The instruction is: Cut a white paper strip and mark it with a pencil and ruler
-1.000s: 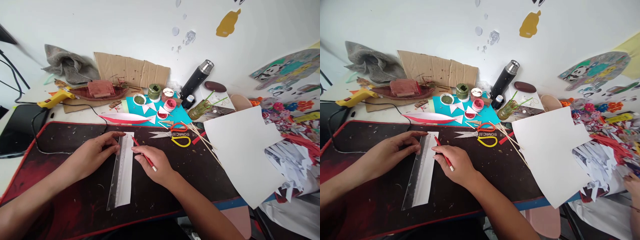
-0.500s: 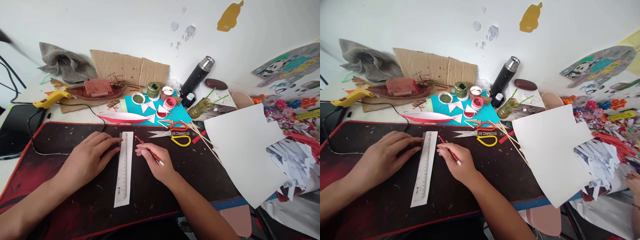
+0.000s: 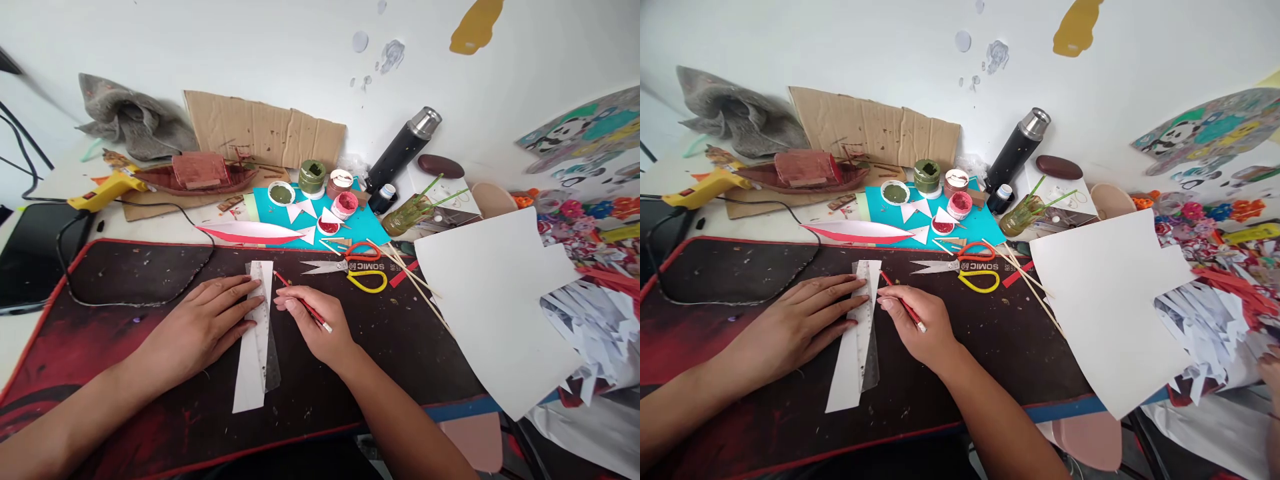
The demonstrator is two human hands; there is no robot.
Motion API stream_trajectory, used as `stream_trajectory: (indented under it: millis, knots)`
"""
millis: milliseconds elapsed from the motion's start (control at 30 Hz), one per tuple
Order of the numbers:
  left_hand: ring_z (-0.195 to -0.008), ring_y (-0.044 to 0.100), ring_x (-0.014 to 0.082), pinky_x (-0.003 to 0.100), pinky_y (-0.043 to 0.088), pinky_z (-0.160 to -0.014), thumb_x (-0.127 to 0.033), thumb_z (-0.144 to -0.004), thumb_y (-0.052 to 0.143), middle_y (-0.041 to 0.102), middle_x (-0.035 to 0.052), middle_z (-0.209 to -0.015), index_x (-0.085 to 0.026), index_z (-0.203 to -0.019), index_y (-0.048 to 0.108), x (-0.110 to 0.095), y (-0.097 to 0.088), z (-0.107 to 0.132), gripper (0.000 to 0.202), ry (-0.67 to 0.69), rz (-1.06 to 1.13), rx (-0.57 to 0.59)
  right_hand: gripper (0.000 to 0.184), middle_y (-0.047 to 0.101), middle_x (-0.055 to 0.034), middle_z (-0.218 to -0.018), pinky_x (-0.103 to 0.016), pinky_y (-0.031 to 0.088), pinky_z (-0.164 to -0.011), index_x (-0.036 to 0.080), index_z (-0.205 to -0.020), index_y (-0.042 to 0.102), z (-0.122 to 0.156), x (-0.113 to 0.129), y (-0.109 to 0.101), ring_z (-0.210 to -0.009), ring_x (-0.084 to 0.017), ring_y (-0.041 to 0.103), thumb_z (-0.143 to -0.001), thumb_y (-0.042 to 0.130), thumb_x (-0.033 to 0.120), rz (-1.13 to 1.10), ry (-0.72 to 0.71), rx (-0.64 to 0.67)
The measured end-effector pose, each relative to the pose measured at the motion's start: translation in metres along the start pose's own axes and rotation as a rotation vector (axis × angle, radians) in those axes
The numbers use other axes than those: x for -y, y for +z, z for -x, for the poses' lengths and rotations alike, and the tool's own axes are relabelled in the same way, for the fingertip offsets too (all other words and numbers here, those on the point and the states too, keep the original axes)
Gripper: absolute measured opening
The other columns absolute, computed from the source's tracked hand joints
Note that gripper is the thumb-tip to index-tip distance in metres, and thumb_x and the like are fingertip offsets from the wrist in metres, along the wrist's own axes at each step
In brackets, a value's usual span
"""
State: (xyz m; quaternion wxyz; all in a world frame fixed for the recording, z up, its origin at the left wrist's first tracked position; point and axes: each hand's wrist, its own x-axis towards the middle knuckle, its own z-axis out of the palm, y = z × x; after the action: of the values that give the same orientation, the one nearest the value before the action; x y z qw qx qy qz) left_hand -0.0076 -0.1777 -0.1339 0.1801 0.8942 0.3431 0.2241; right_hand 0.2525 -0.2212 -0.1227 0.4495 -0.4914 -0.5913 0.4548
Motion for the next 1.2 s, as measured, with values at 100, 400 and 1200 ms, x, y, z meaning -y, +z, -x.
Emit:
stream_trajectory:
  millis: [100,400,1200]
  knots:
    - [-0.144,0.066,0.0325,0.050,0.055,-0.120,-0.045,-0.110,0.060,0.071,0.0070,-0.155,-0.033,-0.148,0.072,-0.0017,0.0008,-0.0013,0.041,0.028,-0.056,-0.006,0.026,0.088,-0.0053,-0.114,-0.037,0.069,-0.095,0.030,-0.124,0.083,-0.0003,-0.0006,-0.0001,-0.103,-0.024,0.086,-0.114,0.064,0.044,0.008,-0.002,-0.001]
    - [-0.146,0.063,0.0317,0.048,0.055,-0.114,-0.038,-0.112,0.058,0.066,0.0100,-0.160,-0.025,-0.158,0.061,-0.0031,0.0030,-0.0026,0.048,0.145,-0.241,-0.027,0.026,0.087,-0.0056,-0.110,-0.033,0.069,-0.089,0.026,-0.122,0.083,-0.0023,-0.0011,-0.0008,-0.092,-0.020,0.086,-0.115,0.064,0.043,-0.015,-0.045,-0.008]
    - [-0.152,0.059,0.0325,0.050,0.051,-0.122,-0.033,-0.110,0.061,0.060,0.0098,-0.167,-0.025,-0.168,0.050,-0.0040,0.0014,0.0001,0.059,0.148,-0.254,-0.004,0.023,0.087,-0.0044,-0.100,-0.030,0.067,-0.081,0.024,-0.120,0.082,-0.0033,0.0031,-0.0031,-0.081,-0.017,0.083,-0.115,0.064,0.037,-0.044,-0.040,-0.025]
